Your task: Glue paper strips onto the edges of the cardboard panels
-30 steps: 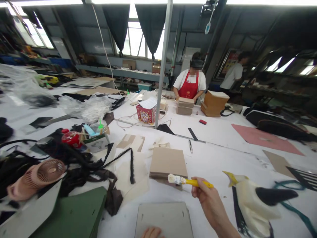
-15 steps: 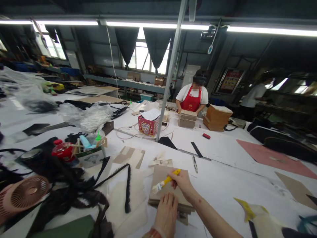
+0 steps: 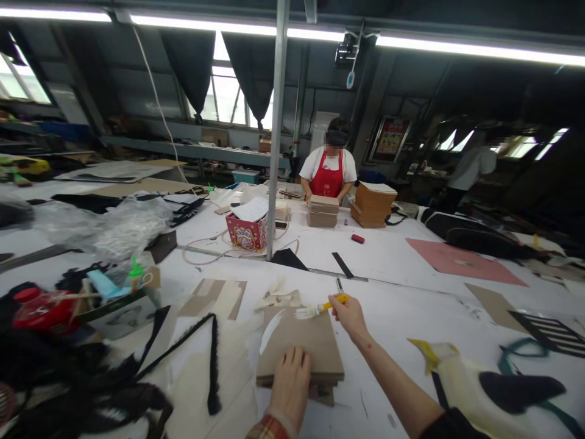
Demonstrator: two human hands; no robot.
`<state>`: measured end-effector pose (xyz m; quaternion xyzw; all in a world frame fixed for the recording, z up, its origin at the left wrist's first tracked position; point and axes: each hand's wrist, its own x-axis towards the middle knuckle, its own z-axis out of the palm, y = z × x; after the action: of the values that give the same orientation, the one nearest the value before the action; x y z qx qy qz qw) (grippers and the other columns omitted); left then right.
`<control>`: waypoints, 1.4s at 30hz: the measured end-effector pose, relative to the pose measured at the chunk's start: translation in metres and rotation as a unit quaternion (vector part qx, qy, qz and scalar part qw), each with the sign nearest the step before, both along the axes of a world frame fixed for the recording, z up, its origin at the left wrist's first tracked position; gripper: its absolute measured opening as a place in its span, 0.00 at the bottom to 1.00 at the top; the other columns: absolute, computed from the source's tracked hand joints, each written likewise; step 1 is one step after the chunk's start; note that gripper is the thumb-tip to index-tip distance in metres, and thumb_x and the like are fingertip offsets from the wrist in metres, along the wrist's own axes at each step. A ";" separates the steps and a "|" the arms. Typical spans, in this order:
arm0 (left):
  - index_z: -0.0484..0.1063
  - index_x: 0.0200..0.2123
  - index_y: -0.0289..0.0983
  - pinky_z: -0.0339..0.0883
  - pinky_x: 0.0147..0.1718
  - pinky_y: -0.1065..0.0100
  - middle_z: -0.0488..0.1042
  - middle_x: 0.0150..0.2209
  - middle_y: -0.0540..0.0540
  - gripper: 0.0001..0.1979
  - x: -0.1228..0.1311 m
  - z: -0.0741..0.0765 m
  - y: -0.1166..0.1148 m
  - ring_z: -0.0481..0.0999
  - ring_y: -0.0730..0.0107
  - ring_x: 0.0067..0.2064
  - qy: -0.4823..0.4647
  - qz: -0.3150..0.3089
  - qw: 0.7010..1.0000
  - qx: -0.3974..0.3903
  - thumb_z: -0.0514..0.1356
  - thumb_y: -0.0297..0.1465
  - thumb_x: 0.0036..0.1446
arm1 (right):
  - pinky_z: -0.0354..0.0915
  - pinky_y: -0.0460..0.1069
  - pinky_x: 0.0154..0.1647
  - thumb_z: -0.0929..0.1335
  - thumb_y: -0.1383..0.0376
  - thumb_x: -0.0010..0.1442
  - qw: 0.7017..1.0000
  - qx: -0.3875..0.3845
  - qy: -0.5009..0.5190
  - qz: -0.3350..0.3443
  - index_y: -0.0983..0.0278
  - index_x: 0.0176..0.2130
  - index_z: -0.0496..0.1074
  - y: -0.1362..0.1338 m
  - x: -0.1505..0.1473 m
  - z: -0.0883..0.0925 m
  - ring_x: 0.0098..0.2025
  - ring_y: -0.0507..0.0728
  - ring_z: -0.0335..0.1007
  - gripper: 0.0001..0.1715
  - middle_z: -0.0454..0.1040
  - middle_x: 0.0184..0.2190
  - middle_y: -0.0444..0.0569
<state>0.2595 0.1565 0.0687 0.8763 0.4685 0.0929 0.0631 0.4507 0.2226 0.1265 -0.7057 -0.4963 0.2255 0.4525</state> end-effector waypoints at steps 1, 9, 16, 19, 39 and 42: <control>0.68 0.45 0.38 0.63 0.44 0.56 0.70 0.47 0.43 0.12 0.000 0.000 0.001 0.68 0.57 0.48 -0.001 0.000 1.000 -0.004 0.54 0.26 0.57 | 0.60 0.48 0.26 0.62 0.53 0.57 1.000 0.009 -0.024 0.004 0.66 0.31 0.72 -0.009 0.007 0.005 0.22 0.54 0.65 0.20 0.69 0.18 0.45; 0.68 0.45 0.37 0.64 0.45 0.56 0.70 0.46 0.43 0.12 0.001 0.011 0.007 0.68 0.57 0.48 0.020 -0.038 0.999 -0.034 0.55 0.25 0.56 | 0.59 0.51 0.40 0.62 0.65 0.60 0.888 -0.014 -0.322 0.329 0.62 0.31 0.72 -0.115 -0.009 0.040 0.35 0.56 0.66 0.10 0.74 0.29 0.48; 0.70 0.39 0.34 0.68 0.40 0.59 0.72 0.42 0.41 0.09 -0.003 0.027 0.022 0.71 0.57 0.45 0.054 -0.119 0.990 -0.053 0.58 0.28 0.53 | 0.63 0.49 0.36 0.64 0.52 0.60 0.994 -0.023 0.013 0.101 0.62 0.38 0.76 -0.203 0.020 0.071 0.33 0.56 0.69 0.18 0.74 0.29 0.47; 0.71 0.38 0.32 0.68 0.39 0.59 0.73 0.40 0.38 0.08 -0.002 0.031 0.021 0.73 0.57 0.43 0.059 -0.139 0.987 -0.051 0.57 0.27 0.54 | 0.64 0.50 0.33 0.67 0.48 0.55 0.991 0.019 0.122 -0.042 0.64 0.39 0.76 -0.239 0.038 0.057 0.28 0.56 0.66 0.23 0.70 0.22 0.46; 0.64 0.28 0.37 0.74 0.33 0.68 0.73 0.29 0.53 0.17 -0.073 0.110 -0.157 0.74 0.72 0.33 -0.747 0.285 0.543 -0.255 0.69 0.37 0.40 | 0.61 0.45 0.33 0.66 0.53 0.58 0.988 -0.010 0.152 -0.016 0.62 0.29 0.65 -0.310 -0.094 0.024 0.31 0.52 0.64 0.16 0.67 0.26 0.42; 0.63 0.27 0.37 0.75 0.35 0.64 0.75 0.29 0.51 0.20 -0.077 0.085 -0.201 0.76 0.68 0.34 -0.746 0.327 0.482 -0.324 0.71 0.35 0.35 | 0.59 0.43 0.29 0.68 0.56 0.55 0.987 -0.007 0.152 -0.050 0.61 0.28 0.62 -0.328 -0.109 0.011 0.28 0.51 0.61 0.14 0.62 0.25 0.40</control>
<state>0.1826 -0.0443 0.1541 0.1792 0.4951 0.5674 0.6331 0.3418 -0.1054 0.1373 -0.6906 -0.3839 0.3108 0.5283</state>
